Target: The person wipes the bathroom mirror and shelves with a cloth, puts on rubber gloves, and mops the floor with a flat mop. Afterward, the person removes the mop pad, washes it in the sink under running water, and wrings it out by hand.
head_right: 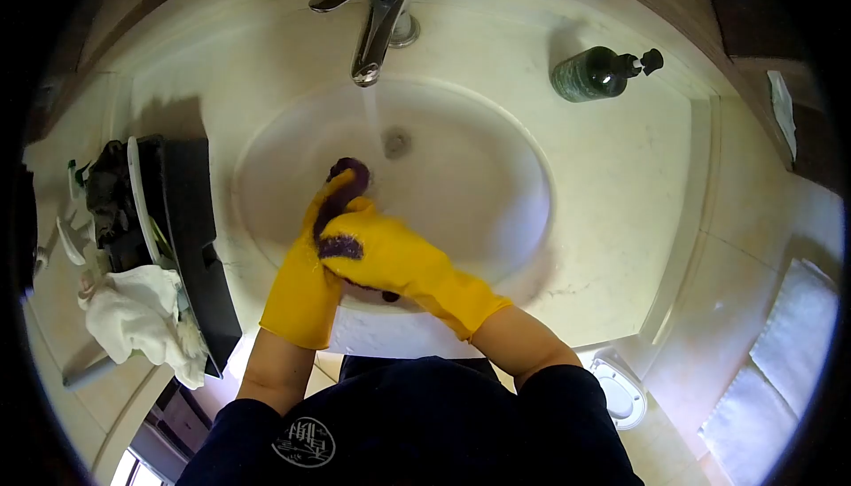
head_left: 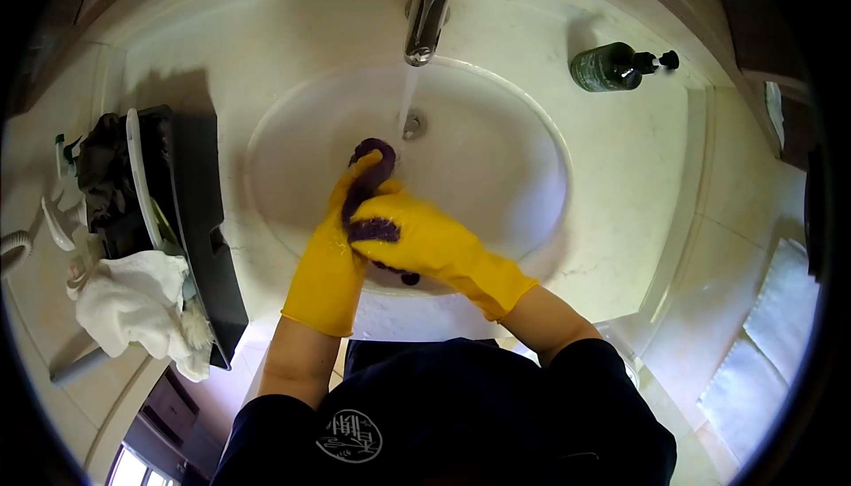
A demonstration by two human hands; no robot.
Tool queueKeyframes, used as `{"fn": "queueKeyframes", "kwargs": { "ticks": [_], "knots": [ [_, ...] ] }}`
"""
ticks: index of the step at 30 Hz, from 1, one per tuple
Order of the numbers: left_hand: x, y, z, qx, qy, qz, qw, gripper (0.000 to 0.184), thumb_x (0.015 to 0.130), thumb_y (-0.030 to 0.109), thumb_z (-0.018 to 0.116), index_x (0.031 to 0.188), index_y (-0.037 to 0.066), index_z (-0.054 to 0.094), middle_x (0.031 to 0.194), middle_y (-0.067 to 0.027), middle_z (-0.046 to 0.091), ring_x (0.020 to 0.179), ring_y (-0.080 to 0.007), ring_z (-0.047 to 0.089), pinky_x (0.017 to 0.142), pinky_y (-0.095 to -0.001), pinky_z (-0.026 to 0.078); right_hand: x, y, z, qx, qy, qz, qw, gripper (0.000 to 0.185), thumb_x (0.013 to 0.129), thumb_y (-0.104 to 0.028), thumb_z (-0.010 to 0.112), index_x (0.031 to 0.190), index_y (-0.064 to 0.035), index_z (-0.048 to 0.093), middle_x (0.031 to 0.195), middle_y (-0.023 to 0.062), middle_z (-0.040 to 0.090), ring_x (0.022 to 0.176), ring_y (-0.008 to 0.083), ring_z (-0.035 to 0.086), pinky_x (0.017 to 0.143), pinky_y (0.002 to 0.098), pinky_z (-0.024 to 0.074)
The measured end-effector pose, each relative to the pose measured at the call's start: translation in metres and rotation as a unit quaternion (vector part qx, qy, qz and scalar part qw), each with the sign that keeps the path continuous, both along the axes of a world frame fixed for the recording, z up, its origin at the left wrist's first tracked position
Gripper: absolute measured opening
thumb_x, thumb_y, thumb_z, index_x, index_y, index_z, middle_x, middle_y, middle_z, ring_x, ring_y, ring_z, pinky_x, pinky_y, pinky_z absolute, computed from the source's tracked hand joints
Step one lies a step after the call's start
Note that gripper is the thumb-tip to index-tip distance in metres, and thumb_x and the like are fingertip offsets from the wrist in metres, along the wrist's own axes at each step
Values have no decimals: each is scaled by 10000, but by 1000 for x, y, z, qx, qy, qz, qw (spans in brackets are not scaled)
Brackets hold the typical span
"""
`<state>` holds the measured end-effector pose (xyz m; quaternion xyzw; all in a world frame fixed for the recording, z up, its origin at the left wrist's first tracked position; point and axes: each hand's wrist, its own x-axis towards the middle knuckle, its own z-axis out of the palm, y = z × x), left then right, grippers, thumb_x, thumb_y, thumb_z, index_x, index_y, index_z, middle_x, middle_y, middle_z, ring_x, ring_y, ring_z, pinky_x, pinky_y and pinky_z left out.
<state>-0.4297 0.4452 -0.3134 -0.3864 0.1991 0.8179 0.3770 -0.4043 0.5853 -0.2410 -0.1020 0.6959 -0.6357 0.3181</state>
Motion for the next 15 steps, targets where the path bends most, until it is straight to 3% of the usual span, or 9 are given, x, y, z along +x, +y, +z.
{"fn": "queueKeyframes", "kwargs": {
  "ticks": [2,3,4,6,8,9,11,14,15],
  "knots": [
    [2,6,-15,-70,20,9,997,140,860,284,622,896,162,564,692,-32,533,583,-192,532,515,-309,447,-5,12,-12,81,152,-27,985,303,781,-266,705,979,-45,643,1041,132,572,959,317,549,838,373,448],
    [-2,11,-28,-28,60,74,995,128,868,276,618,929,175,569,766,-28,566,669,-184,561,548,-311,457,-6,18,-14,96,166,-85,978,326,773,-286,714,973,-40,640,1031,138,577,969,320,549,842,377,451],
    [0,6,-37,-53,90,68,992,156,874,289,614,980,185,568,839,-28,576,748,-181,566,599,-324,466,-6,23,-13,106,82,-172,976,347,768,-283,720,996,-37,629,1044,144,582,986,325,546,859,381,449],
    [-7,3,-19,-108,148,58,981,230,886,316,605,1083,204,565,986,-27,595,907,-175,575,701,-349,482,-17,46,-24,177,63,-175,967,397,760,-288,726,1042,-34,610,1109,147,569,1033,330,549,888,373,449],
    [-25,-13,8,-242,17,30,970,354,890,364,592,1190,186,529,1094,-60,567,995,-221,549,828,-418,472,-26,64,-41,342,125,-149,919,530,752,-323,728,1176,-55,556,1235,165,522,1141,339,504,963,397,408],
    [-23,-36,-18,-226,-4,68,972,500,875,402,604,1295,167,471,1282,-106,474,1147,-288,473,923,-480,441,-30,72,-55,338,127,-146,921,530,752,-323,728,1176,-55,556,1235,165,522,1141,339,504,963,397,408],
    [-22,-51,-6,-273,6,83,958,533,871,435,590,1313,169,459,1307,-124,460,1189,-300,445,948,-503,420,-43,78,-74,555,282,-21,783,687,724,-376,737,1301,-111,476,1334,193,455,1230,357,431,1021,440,351],
    [-14,-57,-6,-299,23,83,950,592,855,454,589,1378,243,407,1428,-156,331,1295,-337,335,988,-564,375,-62,54,-82,552,170,21,816,803,676,-404,756,1363,-162,417,1387,214,399,1264,372,381,1049,471,305],
    [-13,-53,-7,-285,11,92,954,596,865,441,593,1384,224,398,1430,-155,321,1275,-333,354,991,-558,375,-56,36,-91,605,220,106,758,768,671,-386,749,1343,-176,442,1382,190,407,1245,378,404,1026,474,337]
  ]
}}
